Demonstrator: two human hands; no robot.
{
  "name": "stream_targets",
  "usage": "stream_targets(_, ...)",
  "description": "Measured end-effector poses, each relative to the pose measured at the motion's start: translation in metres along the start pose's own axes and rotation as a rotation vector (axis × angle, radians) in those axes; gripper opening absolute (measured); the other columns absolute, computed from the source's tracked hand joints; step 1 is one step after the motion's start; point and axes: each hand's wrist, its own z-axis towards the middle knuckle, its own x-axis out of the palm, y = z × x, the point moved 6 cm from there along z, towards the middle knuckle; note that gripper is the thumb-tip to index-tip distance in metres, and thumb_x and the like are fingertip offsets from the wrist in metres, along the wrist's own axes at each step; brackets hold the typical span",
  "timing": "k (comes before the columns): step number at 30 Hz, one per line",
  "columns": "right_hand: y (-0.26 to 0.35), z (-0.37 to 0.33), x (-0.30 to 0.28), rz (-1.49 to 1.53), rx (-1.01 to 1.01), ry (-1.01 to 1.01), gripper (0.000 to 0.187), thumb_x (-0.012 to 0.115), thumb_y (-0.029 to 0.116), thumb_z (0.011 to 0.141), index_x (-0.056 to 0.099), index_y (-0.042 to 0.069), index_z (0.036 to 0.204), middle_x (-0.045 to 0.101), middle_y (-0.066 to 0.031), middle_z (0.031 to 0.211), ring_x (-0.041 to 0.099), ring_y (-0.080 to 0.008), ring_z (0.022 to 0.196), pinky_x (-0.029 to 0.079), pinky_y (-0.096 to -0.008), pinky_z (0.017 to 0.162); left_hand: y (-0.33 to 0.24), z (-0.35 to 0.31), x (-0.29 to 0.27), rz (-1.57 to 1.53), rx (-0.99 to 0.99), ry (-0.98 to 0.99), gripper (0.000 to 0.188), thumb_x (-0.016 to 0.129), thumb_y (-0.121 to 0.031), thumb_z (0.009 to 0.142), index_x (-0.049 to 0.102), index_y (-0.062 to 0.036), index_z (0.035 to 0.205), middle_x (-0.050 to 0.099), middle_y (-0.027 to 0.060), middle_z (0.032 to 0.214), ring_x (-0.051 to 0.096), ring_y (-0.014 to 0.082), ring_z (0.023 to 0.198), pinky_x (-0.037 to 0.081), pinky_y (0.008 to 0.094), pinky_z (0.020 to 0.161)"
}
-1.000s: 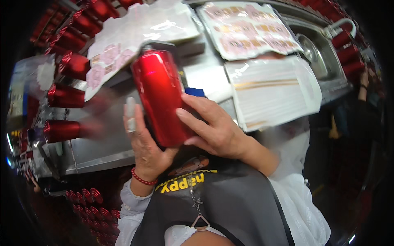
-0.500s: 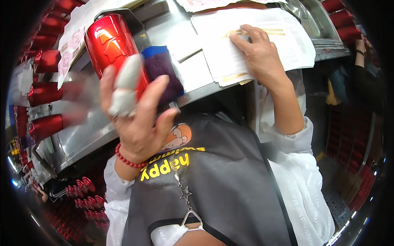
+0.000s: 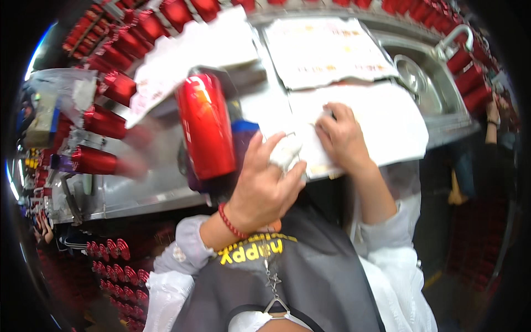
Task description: The person cleans a red cylindrical can by hand using a green sponge and a wooden stick. They wipe the can's surface, rotate it, and use the stick to clean the bottom edge, repeating the process on multiple cans.
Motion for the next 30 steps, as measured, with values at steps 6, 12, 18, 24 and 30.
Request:
stream_targets(6, 0.002, 0.004, -0.011, 0.218, 0.057, 0.047, 0.008, 0.072, 0.003, 0.084, 0.067, 0.003, 0.09, 0.06, -0.0155, 0.119, 0.057, -0.0366, 0.117, 0.049, -0.0421, 0.095, 0.033, -0.055, -0.056, 0.154, -0.257, -0.21, 0.06, 0.076, -0.026, 0.085, 0.06, -0.0012, 0.137, 0.056, 0.0222, 0.143, 0.041, 0.0437, 0.14, 0.02, 0.0606, 0.122)
stream_targets(12, 0.035, 0.018, -0.025, 0.387, 0.088, 0.16, 0.011, 0.073, 0.001, 0.084, 0.066, 0.003, 0.092, 0.058, -0.0126, 0.123, 0.055, -0.0344, 0.119, 0.045, -0.0411, 0.102, 0.078, -0.096, -0.049, 0.187, -0.44, -0.238, 0.085, 0.077, -0.037, 0.086, 0.041, 0.0015, 0.153, 0.051, 0.0258, 0.145, 0.043, 0.045, 0.136, 0.018, 0.0637, 0.12)
stream_targets(18, 0.076, 0.032, -0.034, 0.417, 0.002, 0.2, 0.009, 0.074, 0.004, 0.086, 0.067, 0.004, 0.091, 0.058, -0.015, 0.123, 0.055, -0.0358, 0.117, 0.046, -0.0419, 0.098, 0.09, -0.102, -0.05, 0.21, -0.431, -0.223, 0.085, 0.067, -0.048, 0.095, 0.037, 0.0044, 0.155, 0.051, 0.0252, 0.149, 0.049, 0.0443, 0.134, 0.019, 0.0621, 0.121)
stream_targets(24, 0.108, 0.039, -0.032, 0.438, -0.002, 0.238, 0.018, 0.079, -0.006, 0.076, 0.068, 0.003, 0.087, 0.059, -0.0111, 0.125, 0.06, -0.031, 0.117, 0.046, -0.0425, 0.102, 0.102, -0.108, -0.042, 0.085, -0.437, -0.299, 0.088, 0.066, -0.053, 0.094, 0.037, 0.0046, 0.155, 0.057, 0.0243, 0.141, 0.049, 0.0446, 0.131, 0.018, 0.0647, 0.119)
stream_targets(30, 0.135, 0.046, -0.026, 0.433, -0.074, 0.284, 0.022, 0.08, -0.01, 0.072, 0.068, 0.003, 0.084, 0.058, -0.0109, 0.125, 0.058, -0.0312, 0.122, 0.052, -0.0403, 0.094, 0.108, -0.113, -0.039, 0.011, -0.447, -0.311, 0.091, 0.065, -0.055, 0.095, 0.036, 0.0073, 0.154, 0.056, 0.0228, 0.143, 0.05, 0.0429, 0.131, 0.02, 0.0635, 0.118)
